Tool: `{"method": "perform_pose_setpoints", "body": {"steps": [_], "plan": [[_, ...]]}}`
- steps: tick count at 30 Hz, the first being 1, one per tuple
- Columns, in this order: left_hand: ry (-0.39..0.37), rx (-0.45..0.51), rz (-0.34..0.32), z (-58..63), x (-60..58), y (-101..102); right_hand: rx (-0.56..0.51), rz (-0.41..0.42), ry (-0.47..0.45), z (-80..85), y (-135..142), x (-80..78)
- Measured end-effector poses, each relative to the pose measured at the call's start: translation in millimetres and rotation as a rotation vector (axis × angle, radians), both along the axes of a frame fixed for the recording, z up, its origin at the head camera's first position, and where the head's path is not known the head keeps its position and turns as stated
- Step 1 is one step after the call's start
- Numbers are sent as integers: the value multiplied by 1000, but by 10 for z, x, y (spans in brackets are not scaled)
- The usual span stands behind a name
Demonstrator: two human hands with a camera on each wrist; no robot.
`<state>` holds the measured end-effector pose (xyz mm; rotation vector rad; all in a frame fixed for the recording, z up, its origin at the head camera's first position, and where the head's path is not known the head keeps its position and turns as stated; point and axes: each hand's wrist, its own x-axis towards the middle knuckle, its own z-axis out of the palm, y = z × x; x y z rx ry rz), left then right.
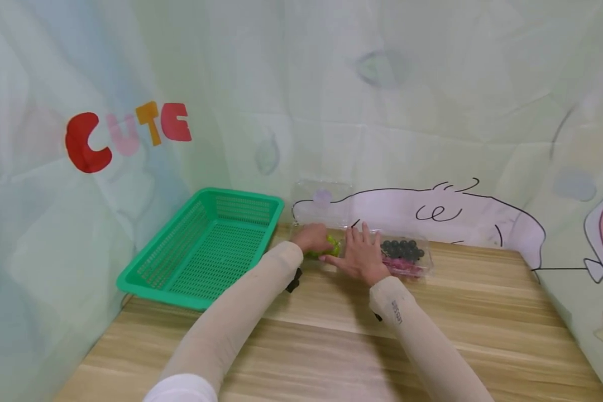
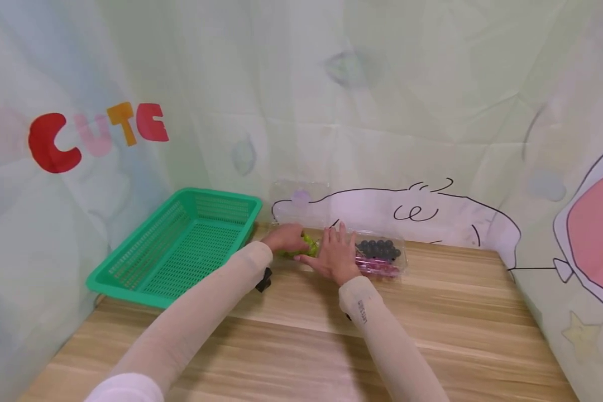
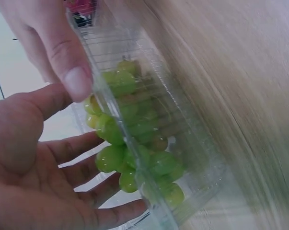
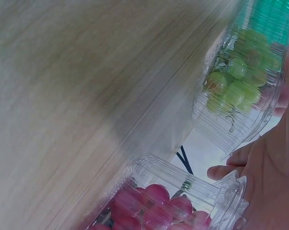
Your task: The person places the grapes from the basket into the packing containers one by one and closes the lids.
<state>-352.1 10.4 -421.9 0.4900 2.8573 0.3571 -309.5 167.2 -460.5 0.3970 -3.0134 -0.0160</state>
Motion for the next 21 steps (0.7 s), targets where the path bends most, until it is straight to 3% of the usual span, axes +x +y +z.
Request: {"method": "perform_pose_setpoints", "body": {"steps": [8,13,18,21], "plan": [[106,123,41,49,150,-6,-2,-1,-20,26,-21,16],[155,140,67,78,213,-2,-3,2,-16,13,-23,10],[156,183,109,127,283,-11,-8,3,-16,15,-18,12],[202,200,109,158,321,-30,-19,3,-21,20,-13,17]]}}
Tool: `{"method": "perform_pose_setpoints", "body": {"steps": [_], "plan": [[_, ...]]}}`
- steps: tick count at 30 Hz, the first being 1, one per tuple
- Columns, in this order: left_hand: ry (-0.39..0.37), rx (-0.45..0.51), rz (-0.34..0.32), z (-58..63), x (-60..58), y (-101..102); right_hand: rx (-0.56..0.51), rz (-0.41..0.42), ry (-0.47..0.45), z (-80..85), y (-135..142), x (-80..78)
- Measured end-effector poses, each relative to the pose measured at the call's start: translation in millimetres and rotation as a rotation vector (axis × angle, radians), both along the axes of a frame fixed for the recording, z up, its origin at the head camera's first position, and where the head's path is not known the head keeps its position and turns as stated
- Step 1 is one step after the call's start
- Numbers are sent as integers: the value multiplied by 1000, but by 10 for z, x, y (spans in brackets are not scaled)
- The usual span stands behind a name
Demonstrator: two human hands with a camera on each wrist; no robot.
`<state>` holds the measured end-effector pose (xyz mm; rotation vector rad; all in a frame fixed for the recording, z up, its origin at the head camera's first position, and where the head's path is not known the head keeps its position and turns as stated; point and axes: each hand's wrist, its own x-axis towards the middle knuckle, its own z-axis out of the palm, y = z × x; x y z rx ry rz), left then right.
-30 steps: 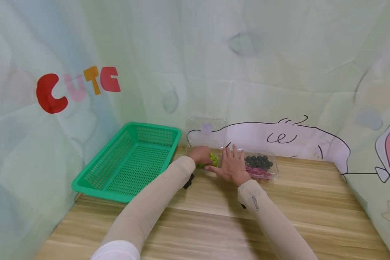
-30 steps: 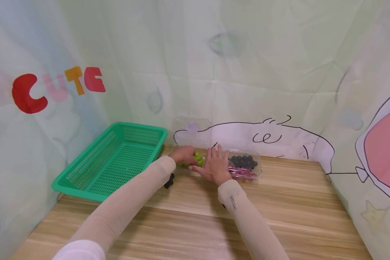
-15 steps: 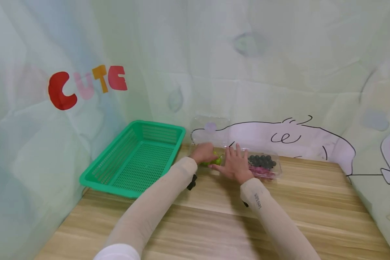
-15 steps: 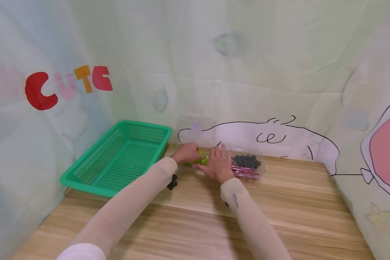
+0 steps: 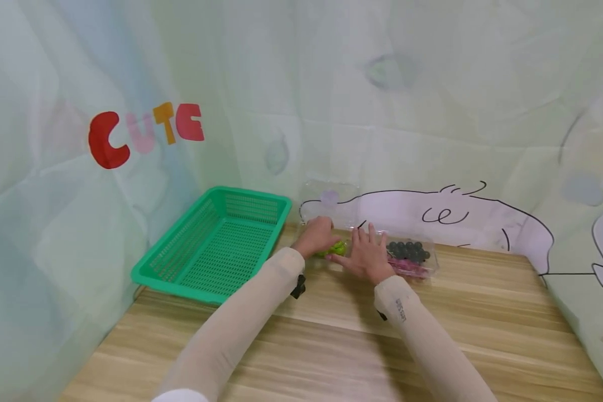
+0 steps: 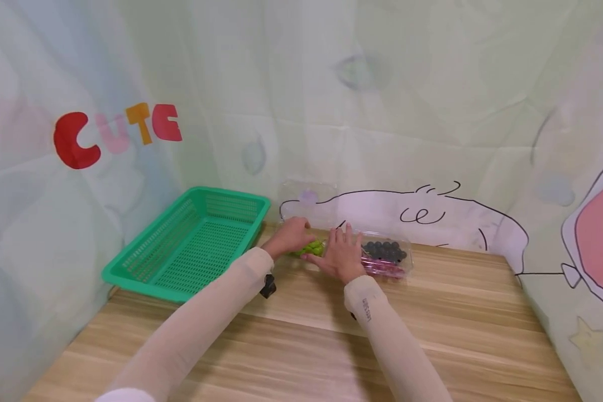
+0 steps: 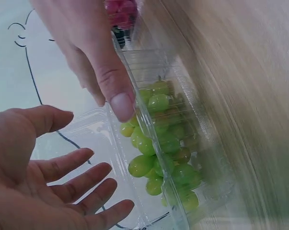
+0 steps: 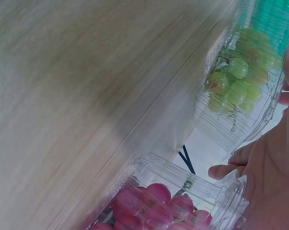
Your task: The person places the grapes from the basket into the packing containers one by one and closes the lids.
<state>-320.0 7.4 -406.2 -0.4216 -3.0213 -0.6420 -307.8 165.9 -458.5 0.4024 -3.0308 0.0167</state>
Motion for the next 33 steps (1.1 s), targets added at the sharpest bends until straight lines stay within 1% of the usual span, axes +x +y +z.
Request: {"method": "perform_pose_setpoints", "body": {"steps": [1,3,5,8,12,16,19,22,24,26,27,29,33], "plan": [[18,0,2,4,14,-3,-2,-1,-2,-3,7,-2],[63,-32,-5,7,37,-8,-4,-3,-3,-10,16,-5],[92,-53,-3,9,66,-10,-4,-6,-6,-12,23,-3],[99,-65,28,4,106,-9,-10,-9,-3,-14,26,-1],[95,-19,93,0,152,-32,-25,-12,-6,-14,33,0],[90,60,139,-4,198,-66,-19,-21,-17,-9,38,-8],[81,135,164,-40,226,-94,-28,-20,-18,5,37,-15],[58,265,211,-112,249,-126,-43,-17,-14,20,29,-14],[37,388,257,-172,267,-148,-49,-14,-10,21,25,-15],[31,491,305,-239,279,-168,-48,-11,-2,17,16,-17],[39,523,327,-273,282,-181,-48,-8,0,16,12,-12],[49,563,365,-328,297,-209,-47,-5,3,10,4,-2],[79,550,439,-420,331,-274,-51,-2,-1,11,-14,29]]}}
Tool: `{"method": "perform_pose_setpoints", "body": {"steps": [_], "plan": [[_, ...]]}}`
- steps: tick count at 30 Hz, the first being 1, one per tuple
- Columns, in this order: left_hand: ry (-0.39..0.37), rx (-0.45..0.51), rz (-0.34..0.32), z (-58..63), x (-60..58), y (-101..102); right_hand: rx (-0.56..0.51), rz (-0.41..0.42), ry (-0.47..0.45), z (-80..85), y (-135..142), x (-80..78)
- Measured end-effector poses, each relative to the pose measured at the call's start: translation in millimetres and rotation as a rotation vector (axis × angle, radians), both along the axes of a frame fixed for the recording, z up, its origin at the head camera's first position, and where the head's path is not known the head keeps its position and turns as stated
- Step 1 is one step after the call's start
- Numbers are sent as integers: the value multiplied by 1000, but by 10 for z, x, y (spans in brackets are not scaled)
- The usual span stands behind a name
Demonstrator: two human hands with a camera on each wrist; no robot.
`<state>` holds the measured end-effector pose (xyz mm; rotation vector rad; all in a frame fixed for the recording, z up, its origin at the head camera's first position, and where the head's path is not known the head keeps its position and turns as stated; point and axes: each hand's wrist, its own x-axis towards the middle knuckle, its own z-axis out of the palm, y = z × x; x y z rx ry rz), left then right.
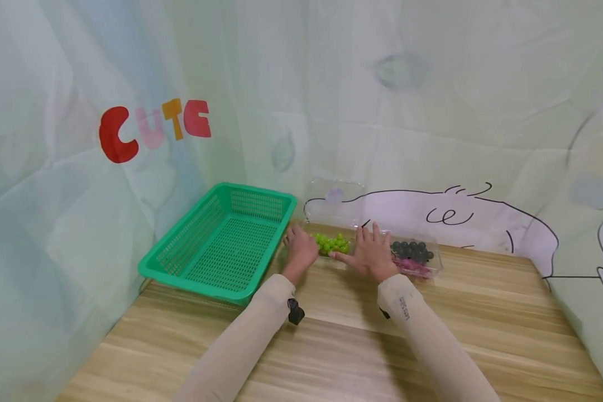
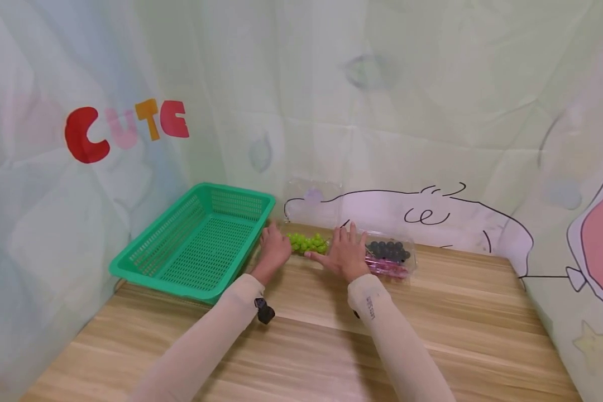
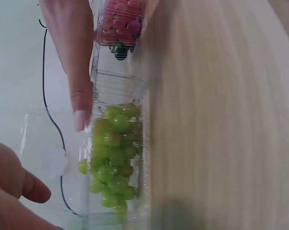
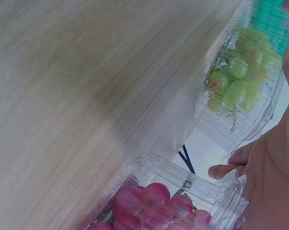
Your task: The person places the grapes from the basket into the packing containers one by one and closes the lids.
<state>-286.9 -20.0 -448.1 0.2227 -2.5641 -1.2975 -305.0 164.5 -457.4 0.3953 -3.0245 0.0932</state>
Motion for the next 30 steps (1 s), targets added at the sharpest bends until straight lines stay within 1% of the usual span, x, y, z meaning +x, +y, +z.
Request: {"method": "perform_pose_setpoints", "body": {"steps": [3,5,7,9,13,16,20,24,30], "plan": [[-15,19,45,-61,25,-53,-4,-2,-2,-9,-3,-8],[-14,32,64,-103,37,-94,-4,-4,-3,-12,-3,-11],[-23,71,71,-135,56,-133,-1,-5,1,-15,-3,-16],[-40,118,63,-170,67,-171,3,-7,4,-15,-4,-20],[-134,293,25,-226,74,-218,9,-12,-6,-4,-10,-24],[-173,430,21,-259,58,-226,7,-15,-19,12,-13,-22],[-163,553,35,-287,44,-218,10,-22,-37,19,-8,-26],[-155,637,40,-299,43,-219,23,-21,-53,18,-4,-41],[-166,706,23,-301,45,-243,29,-11,-73,41,-10,-53]]}}
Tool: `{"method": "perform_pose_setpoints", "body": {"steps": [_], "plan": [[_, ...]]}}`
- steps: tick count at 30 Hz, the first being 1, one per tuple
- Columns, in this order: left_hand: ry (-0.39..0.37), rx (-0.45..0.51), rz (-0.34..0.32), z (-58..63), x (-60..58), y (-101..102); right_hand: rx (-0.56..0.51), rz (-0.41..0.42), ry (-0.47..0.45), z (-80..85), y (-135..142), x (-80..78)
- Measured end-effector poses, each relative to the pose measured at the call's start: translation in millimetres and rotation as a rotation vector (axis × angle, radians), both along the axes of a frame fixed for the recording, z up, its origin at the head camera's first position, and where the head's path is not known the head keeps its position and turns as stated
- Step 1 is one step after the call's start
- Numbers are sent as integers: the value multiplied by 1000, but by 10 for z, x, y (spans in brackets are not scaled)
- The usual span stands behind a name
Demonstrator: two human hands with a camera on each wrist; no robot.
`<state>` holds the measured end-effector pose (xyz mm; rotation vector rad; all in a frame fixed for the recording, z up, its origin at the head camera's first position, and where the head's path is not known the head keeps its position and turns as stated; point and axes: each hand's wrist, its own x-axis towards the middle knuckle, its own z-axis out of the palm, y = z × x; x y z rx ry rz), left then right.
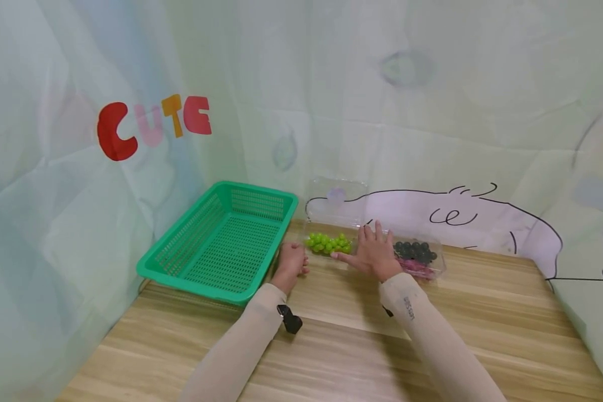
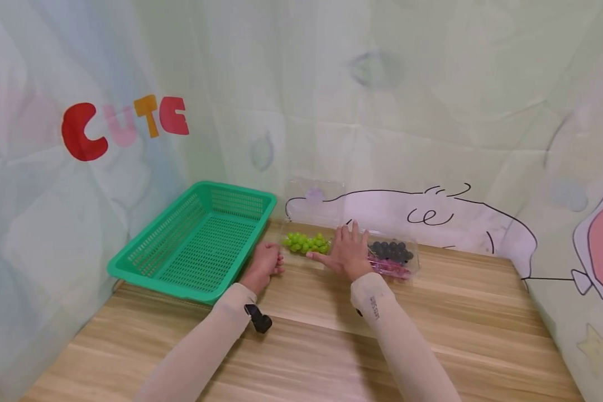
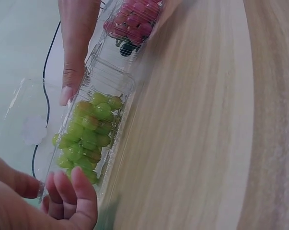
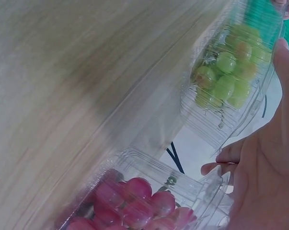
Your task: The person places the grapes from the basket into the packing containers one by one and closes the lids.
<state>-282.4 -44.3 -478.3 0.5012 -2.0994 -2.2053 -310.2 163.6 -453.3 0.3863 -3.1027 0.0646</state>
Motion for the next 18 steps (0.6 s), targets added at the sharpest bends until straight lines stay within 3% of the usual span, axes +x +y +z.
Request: {"method": "perform_pose_setpoints", "body": {"steps": [18], "plan": [[-13,28,-41,-28,23,-45,8,11,10,27,19,1]]}}
